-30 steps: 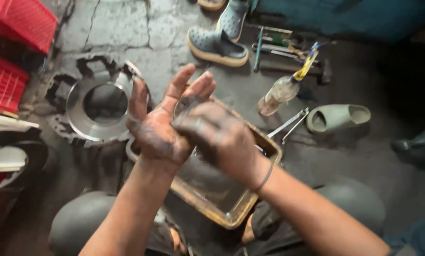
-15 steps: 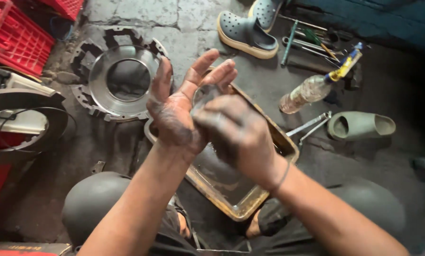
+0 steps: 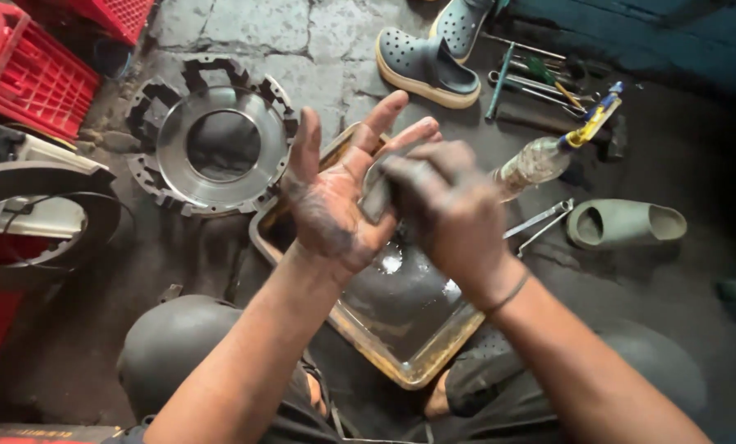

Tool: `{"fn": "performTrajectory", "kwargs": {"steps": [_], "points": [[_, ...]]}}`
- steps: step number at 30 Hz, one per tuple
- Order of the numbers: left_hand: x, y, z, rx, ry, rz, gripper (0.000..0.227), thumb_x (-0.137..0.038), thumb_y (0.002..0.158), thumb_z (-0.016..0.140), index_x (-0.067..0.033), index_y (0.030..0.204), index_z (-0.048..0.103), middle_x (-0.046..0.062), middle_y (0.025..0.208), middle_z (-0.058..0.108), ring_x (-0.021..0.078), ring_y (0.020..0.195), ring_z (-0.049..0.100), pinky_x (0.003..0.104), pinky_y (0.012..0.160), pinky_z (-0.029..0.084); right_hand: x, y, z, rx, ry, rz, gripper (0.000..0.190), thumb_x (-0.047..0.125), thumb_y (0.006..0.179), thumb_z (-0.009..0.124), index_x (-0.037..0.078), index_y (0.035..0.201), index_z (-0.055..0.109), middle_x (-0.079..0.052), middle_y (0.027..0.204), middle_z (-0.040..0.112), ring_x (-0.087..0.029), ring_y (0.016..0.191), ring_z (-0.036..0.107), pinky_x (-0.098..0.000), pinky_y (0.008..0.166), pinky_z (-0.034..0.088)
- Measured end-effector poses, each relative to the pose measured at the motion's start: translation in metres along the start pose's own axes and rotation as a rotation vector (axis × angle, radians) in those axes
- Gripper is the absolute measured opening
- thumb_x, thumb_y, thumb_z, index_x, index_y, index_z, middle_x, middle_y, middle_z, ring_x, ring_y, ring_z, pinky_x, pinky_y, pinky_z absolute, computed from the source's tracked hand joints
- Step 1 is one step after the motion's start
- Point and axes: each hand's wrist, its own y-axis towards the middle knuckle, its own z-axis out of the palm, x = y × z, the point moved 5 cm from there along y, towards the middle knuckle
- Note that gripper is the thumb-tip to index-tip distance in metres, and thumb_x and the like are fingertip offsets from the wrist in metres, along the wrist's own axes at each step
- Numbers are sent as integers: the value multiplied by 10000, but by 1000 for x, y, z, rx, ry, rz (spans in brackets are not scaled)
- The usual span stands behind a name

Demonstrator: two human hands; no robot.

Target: The person cleans a small metal part by scrubbing it with abrasive paper over a tray, spraying liquid onto it from a bottle, and rubbing it with the abrasive paper.

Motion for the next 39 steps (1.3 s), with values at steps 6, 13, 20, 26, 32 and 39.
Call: {"fn": "performTrajectory", "kwargs": {"steps": [6, 13, 20, 26, 32, 39], "points": [[4, 4, -3, 83, -21, -27, 937, -777, 962, 483, -25, 1520, 484, 337, 1502, 513, 410, 1361, 533, 506, 1212, 401, -6, 1, 0, 29, -60, -8, 331, 43, 820, 794, 78, 1143, 728, -122, 1061, 667, -339, 1013, 666, -444, 904, 552], [2, 8, -11, -31, 10, -13, 955, -766, 890, 516, -19, 1485, 478, 342, 1421, 562, 416, 1326, 554, 552, 1193, 410, 2, -4, 2, 48, 40, -4, 294, 23, 836, 752, 77, 1124, 732, -121, 1064, 672, -314, 1059, 662, -428, 942, 545], [1, 11, -10, -107, 4, 4, 982, -768, 865, 516, -5, 1480, 449, 336, 1390, 574, 421, 1322, 564, 553, 1187, 418, 9, 1, 4, 62, 7, -39, 298, 59, 809, 725, 78, 1107, 729, -105, 1044, 671, -321, 1020, 655, -454, 920, 523], [6, 6, -8, -57, -8, -6, 971, -783, 882, 509, -5, 1462, 481, 343, 1428, 550, 419, 1315, 558, 536, 1193, 404, 3, 2, 1, 16, -87, -29, 301, 78, 838, 744, 93, 1138, 721, -87, 1027, 654, -305, 977, 630, -440, 889, 505], [7, 4, -5, 28, -88, -49, 964, -796, 913, 477, -3, 1462, 494, 348, 1463, 519, 428, 1331, 556, 533, 1215, 391, -5, -1, -2, 13, -123, 37, 343, 80, 804, 769, 105, 1143, 724, -92, 1038, 651, -315, 980, 622, -443, 860, 492], [8, 5, -3, 59, -150, -52, 983, -819, 924, 454, 5, 1459, 491, 316, 1465, 534, 421, 1344, 551, 560, 1195, 408, -2, 1, 0, 33, -83, 34, 338, 80, 798, 769, 122, 1130, 726, -95, 1042, 652, -318, 979, 622, -441, 866, 492]]}}
